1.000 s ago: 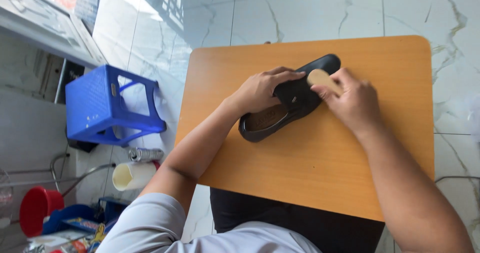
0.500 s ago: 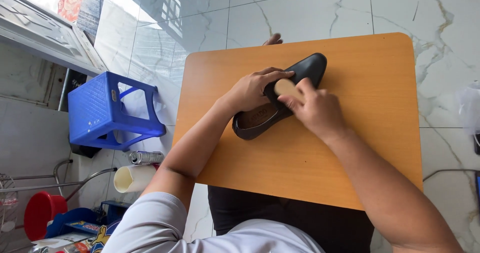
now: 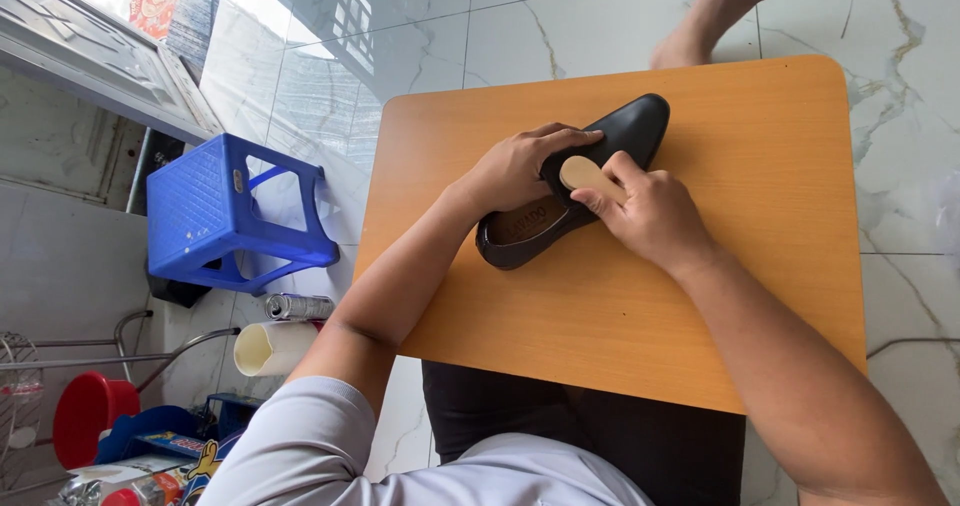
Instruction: Polishing a black leather shoe using a small brush on a wooden table.
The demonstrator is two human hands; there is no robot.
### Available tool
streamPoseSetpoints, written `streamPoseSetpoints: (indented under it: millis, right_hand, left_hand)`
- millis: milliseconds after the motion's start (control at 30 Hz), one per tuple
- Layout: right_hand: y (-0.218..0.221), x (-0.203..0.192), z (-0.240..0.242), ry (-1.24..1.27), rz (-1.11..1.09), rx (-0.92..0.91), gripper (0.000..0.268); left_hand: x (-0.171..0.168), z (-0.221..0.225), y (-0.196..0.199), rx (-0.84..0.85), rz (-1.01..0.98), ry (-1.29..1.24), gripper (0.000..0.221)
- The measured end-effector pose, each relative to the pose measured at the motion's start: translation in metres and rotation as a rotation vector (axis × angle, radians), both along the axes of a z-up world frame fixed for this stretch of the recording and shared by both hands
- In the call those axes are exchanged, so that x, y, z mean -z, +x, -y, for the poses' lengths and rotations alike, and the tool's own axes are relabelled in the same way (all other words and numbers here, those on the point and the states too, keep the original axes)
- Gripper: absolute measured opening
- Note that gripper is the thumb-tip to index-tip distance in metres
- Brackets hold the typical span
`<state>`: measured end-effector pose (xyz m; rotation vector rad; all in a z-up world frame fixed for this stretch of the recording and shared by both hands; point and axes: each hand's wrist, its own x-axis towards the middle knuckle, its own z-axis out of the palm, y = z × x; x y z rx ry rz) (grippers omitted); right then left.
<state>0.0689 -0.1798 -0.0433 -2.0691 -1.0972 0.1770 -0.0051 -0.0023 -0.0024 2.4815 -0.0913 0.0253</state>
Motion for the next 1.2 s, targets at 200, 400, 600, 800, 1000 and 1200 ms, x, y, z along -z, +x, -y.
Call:
streamPoseSetpoints:
  millis: [200, 400, 600, 800, 1000, 1200]
  right_hand:
    - [0.037, 0.000, 0.012, -0.010, 0.083, 0.063, 0.034]
    - [-0.002, 0.000, 0.003, 0.153, 0.100, 0.007, 0.033]
    - [-0.010, -0.005, -0.002, 0.153, 0.010, -0.086, 0.033]
    - [-0.006, -0.022, 0.001, -0.026, -0.075, -0.053, 0.031]
    - [0.001, -0.030, -0.001, -0.218, -0.043, 0.022, 0.035]
    - [0.011, -0.026, 0.011, -0.261, 0.118, 0.169, 0.037]
  left_hand:
    - [0.002, 0.000, 0.003, 0.009, 0.006, -0.009, 0.048]
    - [-0.005, 0.003, 0.002, -0.004, 0.003, -0.021, 0.050]
    - [-0.012, 0.010, 0.000, -0.034, -0.028, -0.013, 0.053]
    - [-0.018, 0.014, 0.001, -0.040, -0.051, 0.012, 0.054]
    - [-0.007, 0.006, 0.003, -0.033, -0.046, 0.046, 0.054]
    - [-0.012, 0.007, 0.002, -0.009, -0.011, 0.049, 0.050]
